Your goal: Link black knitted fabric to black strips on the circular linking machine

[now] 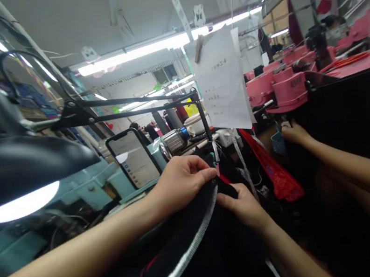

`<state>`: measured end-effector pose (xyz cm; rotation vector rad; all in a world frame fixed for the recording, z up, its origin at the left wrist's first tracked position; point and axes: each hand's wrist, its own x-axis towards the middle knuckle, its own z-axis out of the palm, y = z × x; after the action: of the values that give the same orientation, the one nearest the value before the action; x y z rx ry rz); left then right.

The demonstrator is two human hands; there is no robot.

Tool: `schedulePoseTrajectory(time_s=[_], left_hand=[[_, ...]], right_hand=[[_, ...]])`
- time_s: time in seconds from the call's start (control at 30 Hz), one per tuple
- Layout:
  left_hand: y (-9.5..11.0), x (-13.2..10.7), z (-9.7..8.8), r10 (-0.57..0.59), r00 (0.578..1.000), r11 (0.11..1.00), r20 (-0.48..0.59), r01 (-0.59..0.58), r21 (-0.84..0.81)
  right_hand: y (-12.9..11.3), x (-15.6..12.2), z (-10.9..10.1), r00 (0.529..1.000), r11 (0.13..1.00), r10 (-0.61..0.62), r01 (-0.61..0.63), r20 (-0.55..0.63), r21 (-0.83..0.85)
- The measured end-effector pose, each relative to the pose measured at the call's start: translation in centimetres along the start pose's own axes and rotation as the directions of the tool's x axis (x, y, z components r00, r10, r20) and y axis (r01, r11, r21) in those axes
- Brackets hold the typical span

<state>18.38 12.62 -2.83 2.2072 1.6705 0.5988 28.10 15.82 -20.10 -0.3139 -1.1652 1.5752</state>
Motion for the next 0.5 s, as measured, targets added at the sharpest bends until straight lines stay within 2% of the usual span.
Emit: schedulePoseTrajectory(time_s=[0.07,0.13,0.2,0.23,0.27,0.3,0.33,0.37,0.4,0.47,0.5], left_hand=[[-0.6,-1.0,-1.3,0.046,0.999,0.992,-0.026,-0.042,0.118],[-1.3,-3.7,-3.6,0.088,0.995,0.968,-0.055,-0.072,0.240],[-2.3,-7.9,-6.3,0.072,0.991,0.956,-0.112,-0.036,0.292],[-2.8,-10.3,-7.4,0.047,0.990,0.956,-0.135,-0.006,0.293],[-3.3,-12.7,-8.2,0.030,0.987,0.959,-0.157,0.016,0.284],[-3.7,-14.8,-8.9,0.009,0.983,0.965,-0.186,0.040,0.260],[-4.0,-16.6,-9.3,-0.007,0.979,0.970,-0.206,0.056,0.236],[-4.2,-18.2,-9.5,-0.014,0.976,0.976,-0.219,0.060,0.208],[-4.4,-19.5,-9.7,-0.008,0.978,0.981,-0.208,0.048,0.186],[-4.8,-21.5,-9.9,0.027,0.981,0.987,-0.193,0.005,0.163],[-5.2,-22.4,-10.0,0.049,0.979,0.986,-0.196,-0.016,0.164]], right_hand=[[1.4,-0.7,-0.5,1.000,0.999,-0.009,0.008,-0.021,-0.040],[0.9,-1.8,-1.8,0.996,0.993,-0.052,0.044,-0.069,-0.110],[-2.1,-2.5,-2.6,0.963,0.955,-0.165,0.101,-0.214,-0.279],[-4.3,-2.5,-2.2,0.927,0.886,-0.255,0.111,-0.275,-0.449],[-6.7,-2.1,-1.2,0.923,0.745,-0.317,0.101,-0.217,-0.660],[-9.0,-1.4,0.6,0.947,0.499,-0.311,0.095,-0.075,-0.862],[-10.9,-0.4,2.8,0.981,0.165,-0.175,0.117,0.087,-0.979],[-12.3,0.9,5.4,0.986,0.058,-0.071,0.157,0.153,-0.986],[-13.1,2.3,7.9,0.985,-0.002,0.001,0.173,0.173,-0.985],[-13.3,5.1,12.1,0.978,-0.130,0.157,0.156,0.135,-0.979],[-12.9,6.1,13.5,0.968,-0.193,0.231,0.139,0.093,-0.971]])
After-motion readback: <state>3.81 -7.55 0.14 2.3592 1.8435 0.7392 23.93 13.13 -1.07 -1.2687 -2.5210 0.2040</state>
